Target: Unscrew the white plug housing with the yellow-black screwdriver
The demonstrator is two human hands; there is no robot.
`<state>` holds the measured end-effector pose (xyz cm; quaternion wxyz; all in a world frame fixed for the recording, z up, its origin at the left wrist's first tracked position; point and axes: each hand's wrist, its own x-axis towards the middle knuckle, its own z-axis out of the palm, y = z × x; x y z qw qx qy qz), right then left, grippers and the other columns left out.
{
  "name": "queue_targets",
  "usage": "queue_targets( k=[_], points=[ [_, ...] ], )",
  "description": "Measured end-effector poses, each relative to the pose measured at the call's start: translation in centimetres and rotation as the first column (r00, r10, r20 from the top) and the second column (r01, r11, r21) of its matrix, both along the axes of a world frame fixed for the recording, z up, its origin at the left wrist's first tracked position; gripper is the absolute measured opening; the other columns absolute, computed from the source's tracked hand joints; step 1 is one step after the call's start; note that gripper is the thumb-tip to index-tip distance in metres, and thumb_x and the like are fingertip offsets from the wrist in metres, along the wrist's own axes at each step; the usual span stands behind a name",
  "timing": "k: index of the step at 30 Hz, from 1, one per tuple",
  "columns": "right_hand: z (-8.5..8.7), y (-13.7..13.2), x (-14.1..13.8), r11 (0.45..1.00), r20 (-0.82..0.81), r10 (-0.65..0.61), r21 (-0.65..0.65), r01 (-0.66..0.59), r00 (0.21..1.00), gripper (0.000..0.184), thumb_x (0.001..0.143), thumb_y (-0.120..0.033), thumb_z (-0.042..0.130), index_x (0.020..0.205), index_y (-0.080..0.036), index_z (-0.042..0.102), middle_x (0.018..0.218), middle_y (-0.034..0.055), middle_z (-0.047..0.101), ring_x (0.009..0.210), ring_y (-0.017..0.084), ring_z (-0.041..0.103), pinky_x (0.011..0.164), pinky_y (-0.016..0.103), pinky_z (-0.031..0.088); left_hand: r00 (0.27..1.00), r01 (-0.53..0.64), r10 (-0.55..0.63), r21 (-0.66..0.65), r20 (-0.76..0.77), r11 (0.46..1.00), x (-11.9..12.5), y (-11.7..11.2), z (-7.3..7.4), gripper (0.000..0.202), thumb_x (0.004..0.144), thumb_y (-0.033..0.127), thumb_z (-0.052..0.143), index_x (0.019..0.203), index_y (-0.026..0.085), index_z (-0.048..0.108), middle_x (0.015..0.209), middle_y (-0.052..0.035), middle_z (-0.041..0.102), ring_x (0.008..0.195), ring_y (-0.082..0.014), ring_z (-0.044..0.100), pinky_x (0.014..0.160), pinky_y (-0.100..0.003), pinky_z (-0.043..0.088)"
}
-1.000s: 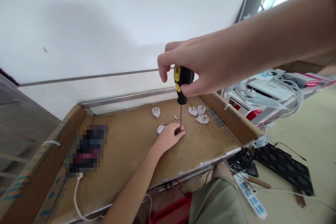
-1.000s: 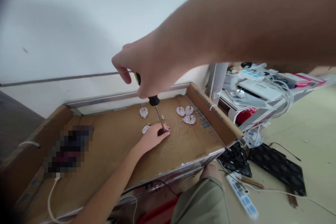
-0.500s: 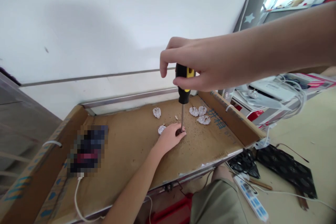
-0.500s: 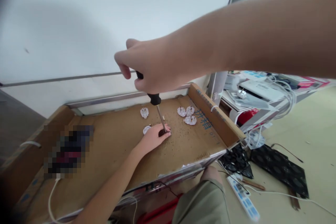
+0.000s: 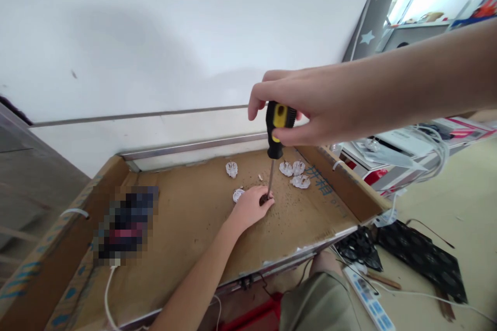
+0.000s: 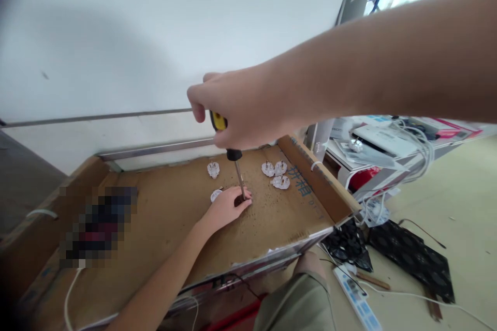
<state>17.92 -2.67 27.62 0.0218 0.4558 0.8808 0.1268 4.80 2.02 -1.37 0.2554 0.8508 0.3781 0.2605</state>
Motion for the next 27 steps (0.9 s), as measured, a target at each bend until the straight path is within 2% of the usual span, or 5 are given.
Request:
queue_targets(
  k=[5,9,14,20,27],
  points=[
    [0.1,-0.1,-0.1,0.984,0.157,-0.073,0.174,0.045,0.985,0.038,0.086,-0.051,0.037,0.084,-0.019,0.058,0.082,0.0028,0.057,0.055,0.007,0.041,0.054,0.026,0.027,1.000,0.004,-0.004,0.031,-0.012,1.000,-0.1,0.0,-0.1,0.008,0.082,0.025,0.055,0.086,0.021,0.060,0.096,-0.0024,0.066,0.094,-0.0198,0.060,0.087,-0.033,0.044],
    [0.0,-0.4,0.0,0.996,-0.094,-0.090,-0.025,0.088,0.991,0.024,0.076,-0.033,0.054,0.099,-0.026,0.058,0.099,-0.0015,0.057,0.055,0.004,0.044,0.053,0.023,0.032,1.000,0.006,-0.005,0.057,-0.020,0.998,0.0,-0.2,0.0,0.008,0.083,0.024,0.053,0.087,0.021,0.059,0.098,-0.0028,0.065,0.095,-0.0196,0.059,0.088,-0.033,0.044],
    [-0.3,-0.4,-0.3,0.999,-0.190,0.017,-0.031,-0.023,0.982,0.028,0.079,-0.045,0.054,0.071,-0.019,0.060,0.069,-0.0029,0.057,0.055,0.004,0.043,0.054,0.022,0.032,0.998,0.020,-0.009,0.191,-0.057,0.981,0.0,-0.5,0.4,0.008,0.084,0.024,0.051,0.085,0.020,0.058,0.099,-0.0051,0.063,0.098,-0.0210,0.056,0.090,-0.035,0.042],
    [-0.7,0.4,-0.2,0.984,-0.162,-0.116,0.116,0.136,0.980,0.049,0.080,-0.039,0.052,0.126,-0.026,0.038,0.095,-0.0004,0.060,0.061,0.007,0.047,0.056,0.022,0.033,0.986,-0.011,0.062,0.307,-0.156,0.951,-0.1,-0.7,0.6,0.010,0.084,0.028,0.053,0.083,0.020,0.059,0.091,-0.0039,0.062,0.091,-0.0219,0.052,0.082,-0.036,0.043],
    [0.5,1.3,-0.3,0.978,0.017,-0.206,0.043,0.205,0.978,0.044,0.070,-0.045,0.058,0.112,-0.035,0.050,0.101,-0.0018,0.056,0.064,0.011,0.051,0.054,0.026,0.037,0.978,-0.037,0.098,0.304,-0.186,0.952,-0.2,-0.7,0.5,0.013,0.082,0.032,0.058,0.081,0.020,0.059,0.096,-0.0034,0.062,0.093,-0.0210,0.052,0.081,-0.035,0.042]
  ],
)
